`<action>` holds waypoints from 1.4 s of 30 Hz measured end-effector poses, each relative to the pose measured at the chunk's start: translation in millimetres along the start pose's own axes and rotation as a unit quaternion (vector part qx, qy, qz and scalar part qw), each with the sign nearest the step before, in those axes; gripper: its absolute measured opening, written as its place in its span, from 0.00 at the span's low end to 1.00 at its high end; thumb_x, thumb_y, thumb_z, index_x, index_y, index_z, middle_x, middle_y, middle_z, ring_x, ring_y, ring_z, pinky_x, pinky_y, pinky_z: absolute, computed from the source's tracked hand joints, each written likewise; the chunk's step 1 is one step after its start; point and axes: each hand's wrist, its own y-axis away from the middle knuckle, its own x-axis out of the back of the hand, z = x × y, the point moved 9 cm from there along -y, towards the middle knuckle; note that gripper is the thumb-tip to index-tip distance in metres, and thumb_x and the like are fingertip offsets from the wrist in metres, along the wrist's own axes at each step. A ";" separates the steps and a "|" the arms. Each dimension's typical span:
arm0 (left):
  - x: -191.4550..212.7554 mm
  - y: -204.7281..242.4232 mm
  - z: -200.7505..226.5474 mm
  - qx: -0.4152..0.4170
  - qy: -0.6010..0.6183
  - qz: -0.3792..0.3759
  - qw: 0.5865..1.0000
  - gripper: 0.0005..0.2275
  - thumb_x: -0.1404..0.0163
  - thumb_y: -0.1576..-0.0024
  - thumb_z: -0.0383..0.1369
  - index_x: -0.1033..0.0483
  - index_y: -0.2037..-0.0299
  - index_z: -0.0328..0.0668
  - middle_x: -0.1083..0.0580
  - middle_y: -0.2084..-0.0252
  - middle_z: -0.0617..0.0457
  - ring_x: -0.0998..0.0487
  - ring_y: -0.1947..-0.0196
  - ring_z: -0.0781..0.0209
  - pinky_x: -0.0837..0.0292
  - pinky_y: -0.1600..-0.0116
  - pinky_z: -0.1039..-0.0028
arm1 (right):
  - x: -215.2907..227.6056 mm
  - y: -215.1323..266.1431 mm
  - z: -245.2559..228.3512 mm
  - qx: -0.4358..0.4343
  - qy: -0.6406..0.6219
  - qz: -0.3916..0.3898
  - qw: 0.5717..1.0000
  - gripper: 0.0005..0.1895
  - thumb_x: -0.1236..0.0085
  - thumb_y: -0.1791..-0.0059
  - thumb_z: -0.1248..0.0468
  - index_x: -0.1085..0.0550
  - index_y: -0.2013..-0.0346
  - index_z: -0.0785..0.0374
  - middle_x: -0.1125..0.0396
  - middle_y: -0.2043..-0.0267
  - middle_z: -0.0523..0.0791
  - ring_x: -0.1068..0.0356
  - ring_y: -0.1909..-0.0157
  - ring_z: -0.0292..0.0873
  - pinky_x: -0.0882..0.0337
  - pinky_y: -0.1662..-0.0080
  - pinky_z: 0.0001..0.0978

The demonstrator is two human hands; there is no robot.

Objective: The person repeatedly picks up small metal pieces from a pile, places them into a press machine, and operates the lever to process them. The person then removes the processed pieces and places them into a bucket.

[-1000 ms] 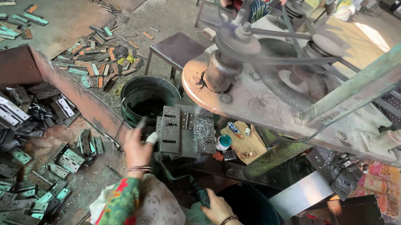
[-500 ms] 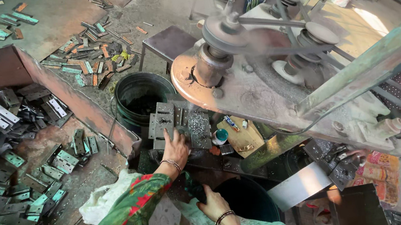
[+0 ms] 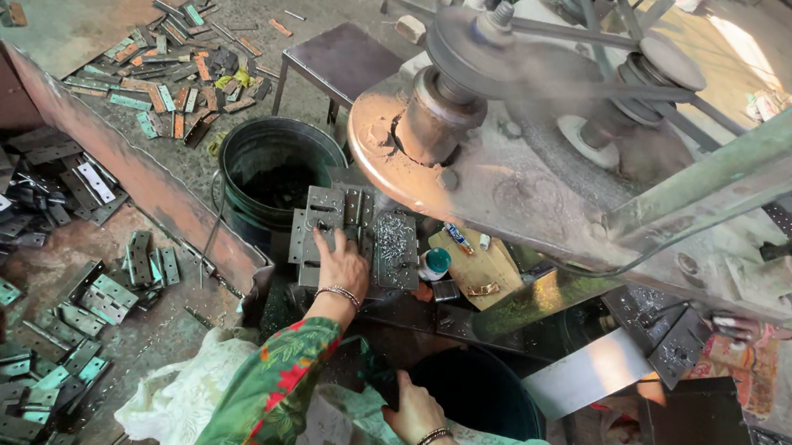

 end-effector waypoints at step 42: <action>-13.3 -21.7 -15.0 0.057 0.090 0.021 0.994 0.18 0.65 0.34 0.38 0.23 0.43 0.45 0.34 0.33 0.55 0.54 0.24 0.42 0.63 0.31 0.26 | -17.2 -6.0 19.4 0.015 -0.068 0.039 0.997 0.38 0.34 0.57 0.54 0.38 0.34 0.53 0.25 0.57 0.58 0.25 0.52 0.63 0.25 0.52 0.53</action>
